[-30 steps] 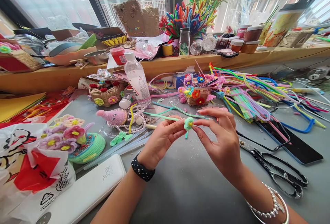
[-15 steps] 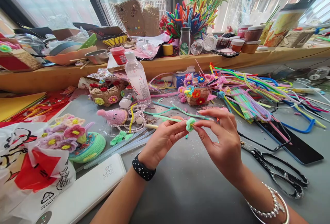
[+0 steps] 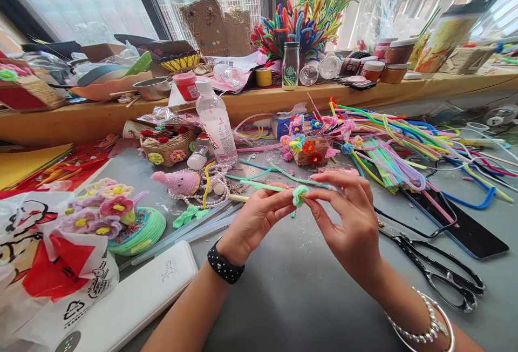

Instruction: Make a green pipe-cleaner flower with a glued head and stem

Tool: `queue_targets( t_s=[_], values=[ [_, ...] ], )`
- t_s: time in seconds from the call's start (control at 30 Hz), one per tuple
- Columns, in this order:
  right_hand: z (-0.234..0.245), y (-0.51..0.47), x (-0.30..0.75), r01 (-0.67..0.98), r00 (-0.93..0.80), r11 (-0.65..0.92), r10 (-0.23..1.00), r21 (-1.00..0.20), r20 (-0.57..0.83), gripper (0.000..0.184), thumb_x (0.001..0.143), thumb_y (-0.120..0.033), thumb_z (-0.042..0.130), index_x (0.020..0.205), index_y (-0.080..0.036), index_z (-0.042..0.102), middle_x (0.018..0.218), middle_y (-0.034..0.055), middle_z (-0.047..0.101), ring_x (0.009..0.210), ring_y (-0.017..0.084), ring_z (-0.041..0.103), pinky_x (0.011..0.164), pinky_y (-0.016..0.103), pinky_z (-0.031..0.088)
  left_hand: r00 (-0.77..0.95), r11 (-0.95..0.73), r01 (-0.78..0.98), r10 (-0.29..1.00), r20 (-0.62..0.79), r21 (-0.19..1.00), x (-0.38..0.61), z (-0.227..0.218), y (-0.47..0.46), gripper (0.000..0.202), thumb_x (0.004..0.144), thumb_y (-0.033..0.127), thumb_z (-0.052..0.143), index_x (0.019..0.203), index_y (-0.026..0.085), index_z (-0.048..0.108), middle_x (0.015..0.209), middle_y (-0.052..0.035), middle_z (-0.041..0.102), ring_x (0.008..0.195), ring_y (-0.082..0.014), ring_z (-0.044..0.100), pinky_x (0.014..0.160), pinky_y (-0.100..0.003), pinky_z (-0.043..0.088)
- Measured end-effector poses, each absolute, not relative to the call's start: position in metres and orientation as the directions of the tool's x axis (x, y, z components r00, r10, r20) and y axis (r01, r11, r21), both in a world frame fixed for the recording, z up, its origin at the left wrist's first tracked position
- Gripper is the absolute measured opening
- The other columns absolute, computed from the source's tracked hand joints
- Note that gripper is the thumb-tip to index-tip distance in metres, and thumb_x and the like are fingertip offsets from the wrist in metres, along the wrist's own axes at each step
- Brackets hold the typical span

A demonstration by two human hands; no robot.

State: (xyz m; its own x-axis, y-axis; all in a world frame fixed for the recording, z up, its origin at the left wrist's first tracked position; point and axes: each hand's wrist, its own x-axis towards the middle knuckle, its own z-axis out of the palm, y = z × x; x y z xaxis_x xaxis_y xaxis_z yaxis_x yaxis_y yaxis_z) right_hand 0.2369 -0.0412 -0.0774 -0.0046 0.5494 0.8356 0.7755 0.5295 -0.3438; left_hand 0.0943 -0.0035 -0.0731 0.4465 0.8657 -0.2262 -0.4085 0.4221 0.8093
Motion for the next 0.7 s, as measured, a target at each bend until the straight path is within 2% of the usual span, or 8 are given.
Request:
queue_targets(
  t_s=[0.7],
  values=[
    [-0.0767, -0.0418, 0.2372, 0.775, -0.010, 0.526, 0.565, -0.350, 0.825, 0.010, 0.072, -0.013, 0.057, 0.078, -0.020, 0.060, 0.093, 0.0052, 0.057, 0.092, 0.020, 0.050, 0.088, 0.041, 0.037, 0.454, 0.424, -0.398, 0.862, -0.227, 0.813, 0.0937, -0.0746, -0.0034, 0.005, 0.066, 0.015, 0.062, 0.071, 0.015, 0.062, 0.073, 0.0018, 0.061, 0.071, -0.0070, 0.057, 0.071, -0.018, 0.045]
  ],
)
